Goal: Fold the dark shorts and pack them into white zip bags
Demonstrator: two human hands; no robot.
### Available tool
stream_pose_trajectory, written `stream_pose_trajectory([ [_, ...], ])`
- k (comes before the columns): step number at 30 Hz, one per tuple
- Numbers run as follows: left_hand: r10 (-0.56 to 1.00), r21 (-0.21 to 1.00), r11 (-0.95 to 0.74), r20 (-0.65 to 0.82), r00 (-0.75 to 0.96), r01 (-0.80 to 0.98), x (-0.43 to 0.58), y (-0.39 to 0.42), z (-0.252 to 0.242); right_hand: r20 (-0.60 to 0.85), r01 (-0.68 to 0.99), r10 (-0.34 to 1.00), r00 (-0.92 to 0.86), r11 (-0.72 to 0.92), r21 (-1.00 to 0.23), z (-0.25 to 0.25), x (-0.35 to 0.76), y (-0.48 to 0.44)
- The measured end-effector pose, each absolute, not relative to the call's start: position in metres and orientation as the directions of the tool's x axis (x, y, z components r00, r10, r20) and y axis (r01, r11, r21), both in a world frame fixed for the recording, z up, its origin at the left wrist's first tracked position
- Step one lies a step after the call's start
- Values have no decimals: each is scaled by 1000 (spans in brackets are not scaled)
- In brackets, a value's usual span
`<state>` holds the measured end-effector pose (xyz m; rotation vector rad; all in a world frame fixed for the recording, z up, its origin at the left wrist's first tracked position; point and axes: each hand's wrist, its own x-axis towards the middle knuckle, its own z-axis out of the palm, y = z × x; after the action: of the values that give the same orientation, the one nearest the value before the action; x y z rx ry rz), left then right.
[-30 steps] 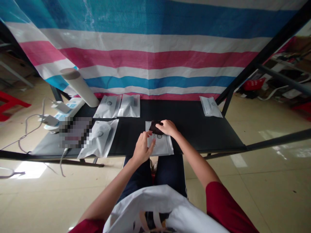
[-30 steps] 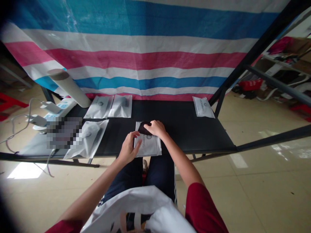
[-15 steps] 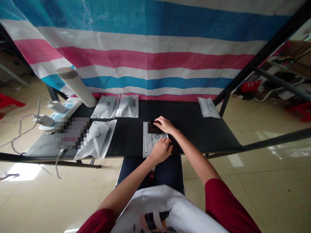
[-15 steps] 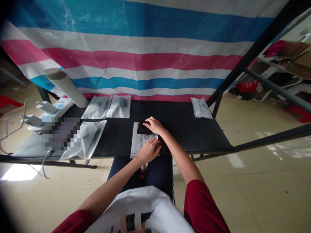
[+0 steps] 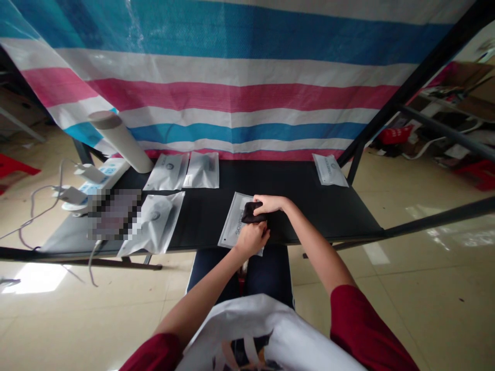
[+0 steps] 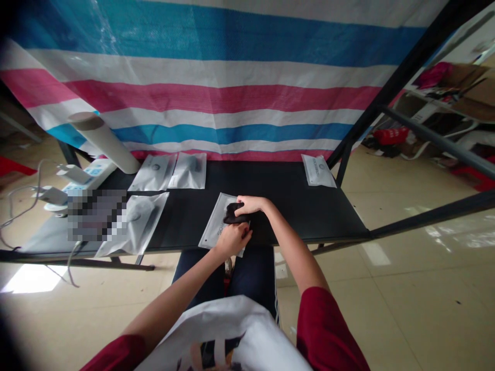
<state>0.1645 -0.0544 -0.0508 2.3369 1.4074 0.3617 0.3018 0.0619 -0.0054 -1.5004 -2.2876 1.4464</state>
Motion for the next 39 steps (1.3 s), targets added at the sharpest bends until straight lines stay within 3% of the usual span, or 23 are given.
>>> stream_pose_trajectory([
  [3, 902, 442, -383, -10, 431, 811, 158, -54, -44, -353, 572, 839, -415, -61, -818, -12, 313, 52],
  [7, 924, 398, -353, 3, 383, 847, 144, -55, -36, -190, 68, 972, -141, -182, -981, -27, 327, 31],
  [9, 932, 392, -331, -4, 362, 858, 137, -54, -36, -206, -142, 976, -66, -214, -967, -33, 329, 19],
  [12, 936, 434, -313, -11, 352, 845, 128, -51, -38, -318, -263, 947, -45, -318, -911, -40, 325, 1],
  [15, 938, 512, -299, 0, 348, 805, 123, -45, -38, -427, -300, 903, -42, -419, -857, -44, 313, -15],
  [20, 958, 650, -261, 86, 272, 713, 118, -38, -39, -483, -336, 863, -144, -502, -797, -48, 298, -28],
  [26, 974, 770, -228, 182, 138, 596, 113, -35, -32, -439, -189, 883, -166, -465, -865, -51, 298, -28],
  [34, 945, 807, -287, 148, 293, 517, 117, -39, -17, -452, -199, 889, -78, -458, -866, -49, 287, -17],
  [39, 899, 773, -353, 123, 421, 527, 120, -46, -18, -248, 83, 968, 47, -251, -964, -43, 285, -7],
])
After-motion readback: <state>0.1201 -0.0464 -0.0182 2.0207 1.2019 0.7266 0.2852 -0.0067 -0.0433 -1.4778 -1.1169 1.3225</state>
